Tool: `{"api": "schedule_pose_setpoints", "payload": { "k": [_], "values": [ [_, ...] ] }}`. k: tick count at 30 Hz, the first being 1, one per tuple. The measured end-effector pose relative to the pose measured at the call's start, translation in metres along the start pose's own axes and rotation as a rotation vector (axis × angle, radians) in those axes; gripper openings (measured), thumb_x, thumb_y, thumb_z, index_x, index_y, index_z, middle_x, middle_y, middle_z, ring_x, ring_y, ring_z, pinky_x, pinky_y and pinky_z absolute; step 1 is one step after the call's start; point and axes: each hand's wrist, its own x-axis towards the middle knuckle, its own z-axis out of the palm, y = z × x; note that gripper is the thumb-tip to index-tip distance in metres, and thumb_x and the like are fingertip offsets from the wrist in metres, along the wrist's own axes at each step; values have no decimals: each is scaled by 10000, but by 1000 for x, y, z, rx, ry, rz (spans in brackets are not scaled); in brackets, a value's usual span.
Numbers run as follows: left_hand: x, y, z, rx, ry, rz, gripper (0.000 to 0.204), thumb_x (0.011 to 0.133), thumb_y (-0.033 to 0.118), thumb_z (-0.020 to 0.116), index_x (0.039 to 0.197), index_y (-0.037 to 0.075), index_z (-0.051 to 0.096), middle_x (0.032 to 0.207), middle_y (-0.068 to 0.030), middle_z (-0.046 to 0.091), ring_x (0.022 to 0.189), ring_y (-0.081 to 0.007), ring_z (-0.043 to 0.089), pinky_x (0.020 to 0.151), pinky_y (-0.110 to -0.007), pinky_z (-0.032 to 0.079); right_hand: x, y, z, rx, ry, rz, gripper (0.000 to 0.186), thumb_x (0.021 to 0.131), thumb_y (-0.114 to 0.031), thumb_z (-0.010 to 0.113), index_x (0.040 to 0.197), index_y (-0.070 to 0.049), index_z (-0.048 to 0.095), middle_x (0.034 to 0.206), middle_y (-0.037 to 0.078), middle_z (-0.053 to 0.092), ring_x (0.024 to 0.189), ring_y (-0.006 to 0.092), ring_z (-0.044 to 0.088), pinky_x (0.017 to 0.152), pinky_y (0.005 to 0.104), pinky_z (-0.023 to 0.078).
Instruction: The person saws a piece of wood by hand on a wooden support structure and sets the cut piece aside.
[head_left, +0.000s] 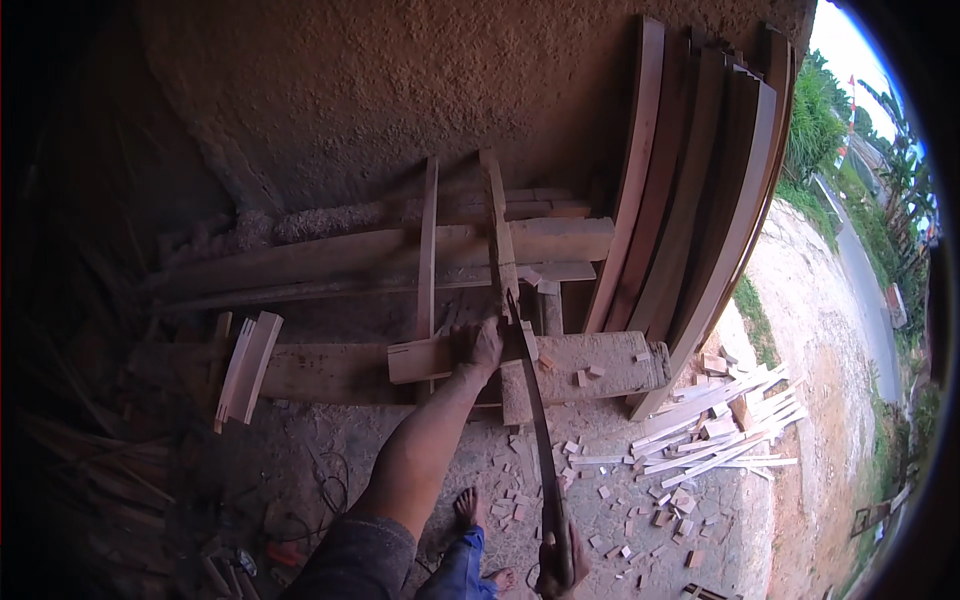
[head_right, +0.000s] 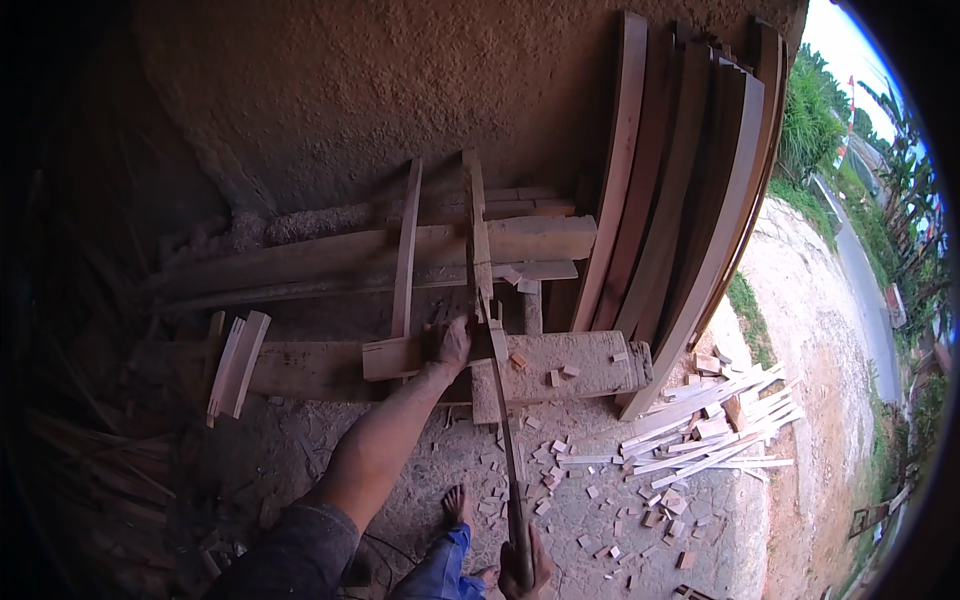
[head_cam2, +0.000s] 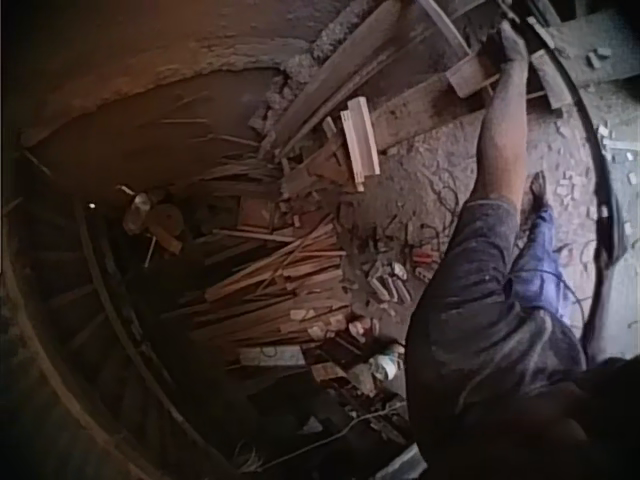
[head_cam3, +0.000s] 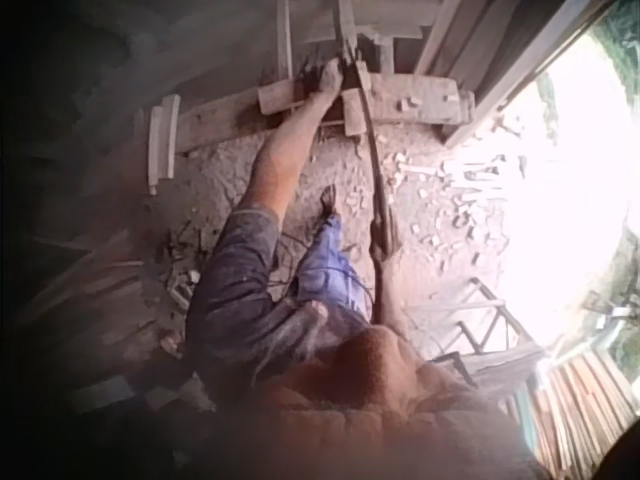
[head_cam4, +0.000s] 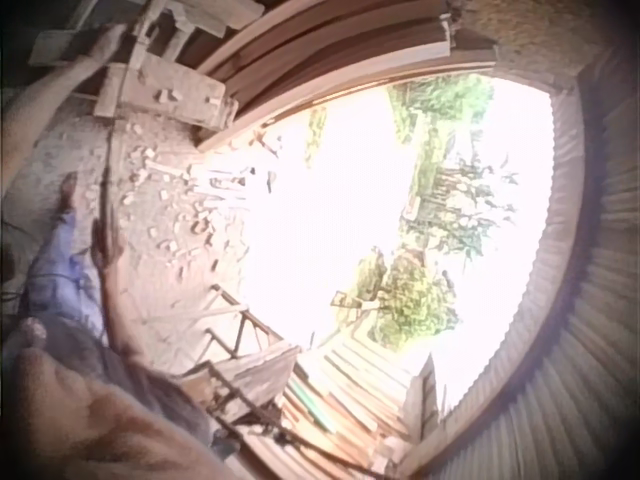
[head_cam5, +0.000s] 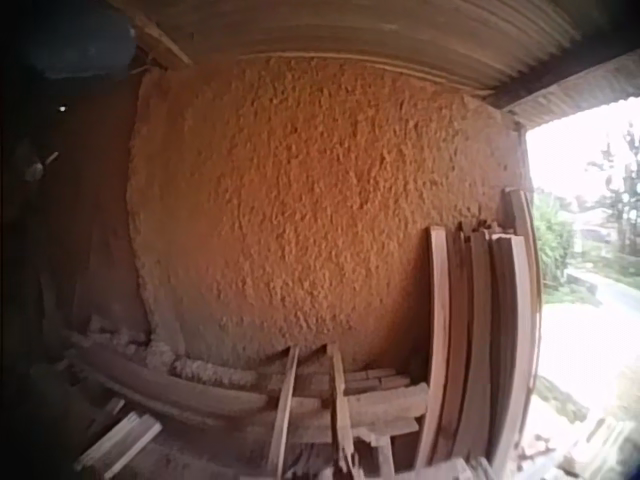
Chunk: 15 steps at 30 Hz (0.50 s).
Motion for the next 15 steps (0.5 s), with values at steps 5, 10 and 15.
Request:
{"api": "schedule_pose_setpoints", "payload": {
  "k": [5,10,15],
  "values": [
    [9,6,7,-14,-2,46,171,851,167,526,886,134,690,833,-172,694,827,-378,676,809,-535,448,22,4,6,43,61,-43,563,817,-172,739,1299,42,543,991,193,688,801,231,681,715,349,535],
    [14,6,7,-19,-38,-38,186,896,251,541,879,149,697,821,-167,684,830,-367,671,788,-540,430,-33,29,-19,-109,6,-114,554,827,-158,727,1306,43,536,1021,200,684,822,227,679,729,345,530],
    [15,-15,13,40,-4,69,226,940,231,487,962,179,705,856,-103,708,839,-343,679,778,-517,435,84,-3,29,146,-80,-17,533,807,-125,736,1296,-3,561,1086,212,683,900,313,716,724,368,543]
  ]
}}
